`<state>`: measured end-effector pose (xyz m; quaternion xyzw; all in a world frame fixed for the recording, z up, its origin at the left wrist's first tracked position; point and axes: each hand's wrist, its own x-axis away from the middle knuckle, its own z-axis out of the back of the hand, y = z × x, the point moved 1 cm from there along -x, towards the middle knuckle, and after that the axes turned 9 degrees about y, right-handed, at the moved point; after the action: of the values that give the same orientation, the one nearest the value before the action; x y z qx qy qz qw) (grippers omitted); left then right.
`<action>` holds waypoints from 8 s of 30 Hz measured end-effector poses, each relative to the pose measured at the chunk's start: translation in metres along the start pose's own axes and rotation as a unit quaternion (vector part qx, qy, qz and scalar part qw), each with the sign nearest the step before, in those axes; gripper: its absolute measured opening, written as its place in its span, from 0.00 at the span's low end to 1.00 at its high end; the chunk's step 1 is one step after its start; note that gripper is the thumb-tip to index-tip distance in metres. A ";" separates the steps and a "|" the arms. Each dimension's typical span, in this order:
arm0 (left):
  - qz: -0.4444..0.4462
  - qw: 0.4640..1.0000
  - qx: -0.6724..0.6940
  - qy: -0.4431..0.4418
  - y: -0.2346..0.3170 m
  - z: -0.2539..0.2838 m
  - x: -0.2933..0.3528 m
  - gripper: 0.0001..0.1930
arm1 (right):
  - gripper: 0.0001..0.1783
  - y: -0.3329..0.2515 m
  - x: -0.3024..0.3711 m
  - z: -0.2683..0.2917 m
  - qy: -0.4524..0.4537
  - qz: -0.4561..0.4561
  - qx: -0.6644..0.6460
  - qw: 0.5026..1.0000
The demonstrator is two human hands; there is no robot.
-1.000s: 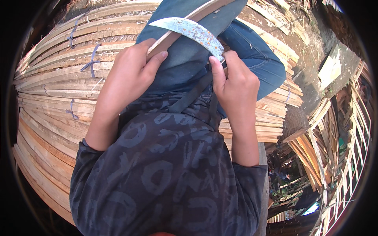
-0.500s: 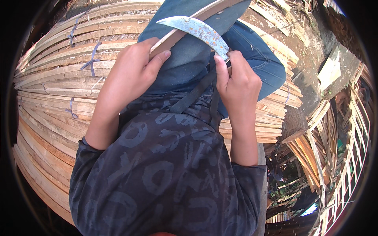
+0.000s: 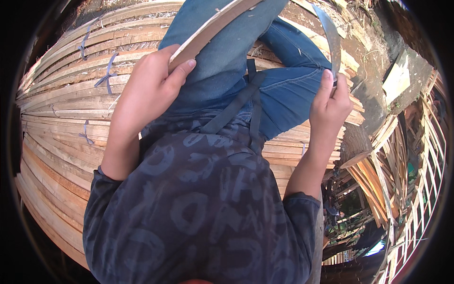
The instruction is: The person sits on a stack of wooden planks and uses a curved knife to shave thin strips from a long, thin piece of wood. The person holds the wood against their leg and repeatedly scrapes the blade along its length to remove the outer layer.
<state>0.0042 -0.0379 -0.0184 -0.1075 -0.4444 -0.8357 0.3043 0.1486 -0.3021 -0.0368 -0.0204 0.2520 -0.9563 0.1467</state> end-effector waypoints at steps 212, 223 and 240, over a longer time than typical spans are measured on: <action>-0.041 0.993 -0.045 0.100 0.001 0.001 0.000 0.06 | 0.16 -0.078 0.012 -0.031 -0.078 0.109 -0.155 0.979; -0.027 0.994 -0.065 0.081 0.001 0.003 -0.004 0.07 | 0.16 -0.080 0.003 -0.027 -0.070 0.136 -0.065 0.986; -0.034 0.993 -0.073 0.082 0.002 0.003 -0.004 0.07 | 0.15 -0.063 -0.005 -0.029 -0.004 0.180 -0.040 0.983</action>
<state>0.0081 -0.0347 -0.0175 -0.0455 -0.3593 -0.8816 0.3025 0.1332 -0.2345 -0.0314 0.0161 0.2889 -0.9034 0.3164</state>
